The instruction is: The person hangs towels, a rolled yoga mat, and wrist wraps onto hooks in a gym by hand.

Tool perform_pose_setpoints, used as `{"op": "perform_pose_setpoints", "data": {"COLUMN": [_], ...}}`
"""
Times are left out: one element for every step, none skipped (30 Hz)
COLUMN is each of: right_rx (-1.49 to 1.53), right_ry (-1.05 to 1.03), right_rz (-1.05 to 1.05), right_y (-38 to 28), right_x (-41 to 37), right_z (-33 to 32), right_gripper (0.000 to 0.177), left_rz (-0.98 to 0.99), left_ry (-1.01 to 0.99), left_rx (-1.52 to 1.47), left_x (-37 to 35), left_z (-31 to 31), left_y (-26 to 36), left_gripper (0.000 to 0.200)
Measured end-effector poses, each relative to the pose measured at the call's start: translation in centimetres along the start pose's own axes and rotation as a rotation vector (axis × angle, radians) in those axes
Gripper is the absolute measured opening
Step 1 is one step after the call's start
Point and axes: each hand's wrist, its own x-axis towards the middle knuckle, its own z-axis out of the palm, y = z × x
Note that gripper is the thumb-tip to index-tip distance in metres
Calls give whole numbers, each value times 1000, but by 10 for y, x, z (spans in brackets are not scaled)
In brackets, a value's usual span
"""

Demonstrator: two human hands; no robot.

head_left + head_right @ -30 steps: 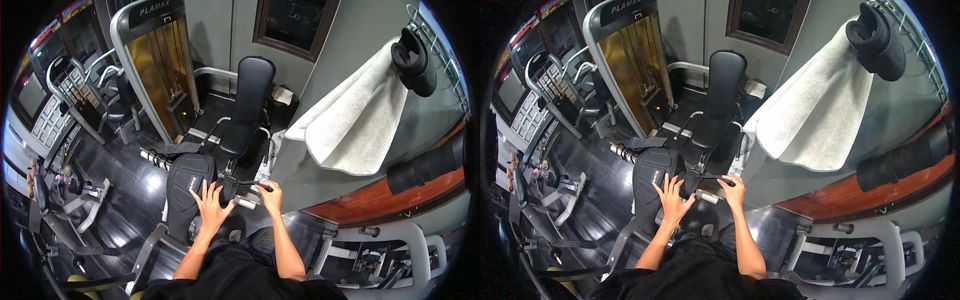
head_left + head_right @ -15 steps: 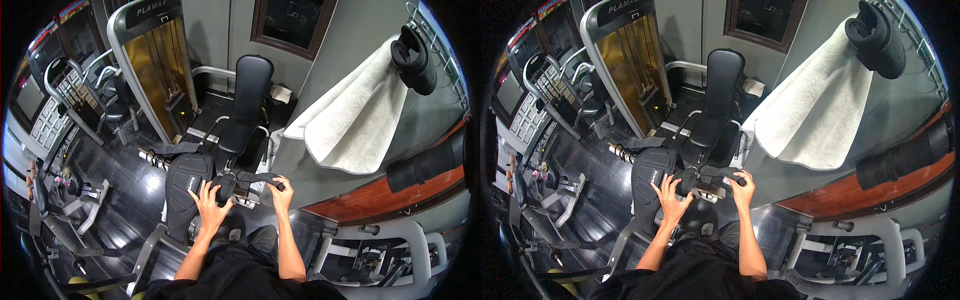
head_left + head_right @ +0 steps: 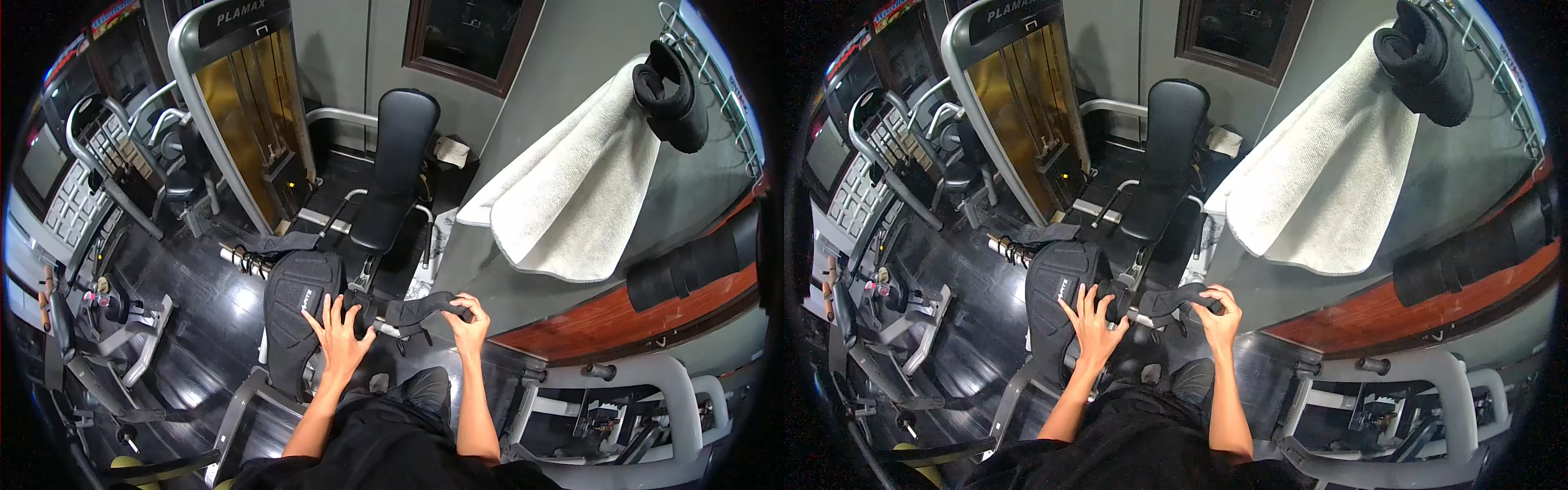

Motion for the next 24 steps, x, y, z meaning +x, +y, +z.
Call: {"op": "perform_pose_setpoints", "data": {"right_rx": [0, -4, -7, -8, -3, 2, 1, 15, 28, 28, 35, 40, 40, 36, 32, 32, 39, 46, 46, 20, -7, -8, -21, -34], "right_ry": [2, -5, -11, -8, -9, -11, -8, -11, -15, -13, -11, -9, -6, -7, -10, -9, 0, 10, 12, 3, -5, -2, 15, 30], "right_rz": [0, 1, 0, -1, -12, -23, -25, -30, -35, -36, -43, -52, -53, -59, -66, -66, -69, -72, -73, -99, -126, -128, -140, -151], "right_y": [-3, -5, -8, -10, -12, -14, -17, -19, -22, -25, -28, -30, -31, -31, -32, -33, -34, -36, -38, -41, -43, -47, -50, -55], "right_x": [-1, -1, -1, -1, -1, 0, 0, 0, 0, 0, 0, 0, 0, -1, -1, -1, -2, -3, -3, -4, -4, -4, -4, -5], "right_z": [0, 0, 0, -1, -1, -1, -2, -2, -2, -2, -2, -2, -3, -3, -3, -2, -2, -2, -2, -2, -3, -3, -3, -3], "right_gripper": [24, 24, 25, 25, 25, 25, 25, 26, 26, 26, 26, 26, 26, 27, 28, 28, 28, 28, 28, 26, 25, 25, 25, 25], "left_rz": [2, 1, 2, 5, 10, 15, 19, 29, 39, 41, 59, 77, 80, 79, 78, 79, 66, 53, 55, 49, 44, 47, 114, 179], "left_ry": [-1, -8, -14, -15, -15, -15, -15, -19, -23, -23, -22, -21, -21, -17, -12, -12, -8, -4, -4, 12, 28, 28, 83, 137], "left_rx": [-1, 9, 19, 17, 26, 35, 34, 43, 53, 52, 52, 52, 51, 68, 86, 86, 109, 131, 130, 106, 81, 79, -81, -240], "left_x": [0, 0, 0, 0, 0, -1, -1, -1, -1, -2, -3, -3, -4, -5, -5, -6, -6, -6, -5, -4, -3, -3, -4, -4], "left_z": [-1, -1, -1, -1, 0, 1, 1, 1, 1, 1, 2, 3, 4, 4, 5, 5, 5, 4, 2, -1, -4, -3, -3, -5], "left_y": [0, 1, 1, 1, 1, 1, 0, 0, 0, -1, -2, -2, -2, -2, -1, 0, 1, 4, 7, 11, 14, 14, 12, 12], "left_gripper": [48, 47, 47, 47, 48, 48, 48, 49, 49, 49, 50, 51, 51, 50, 50, 50, 51, 51, 51, 48, 46, 46, 41, 37]}}
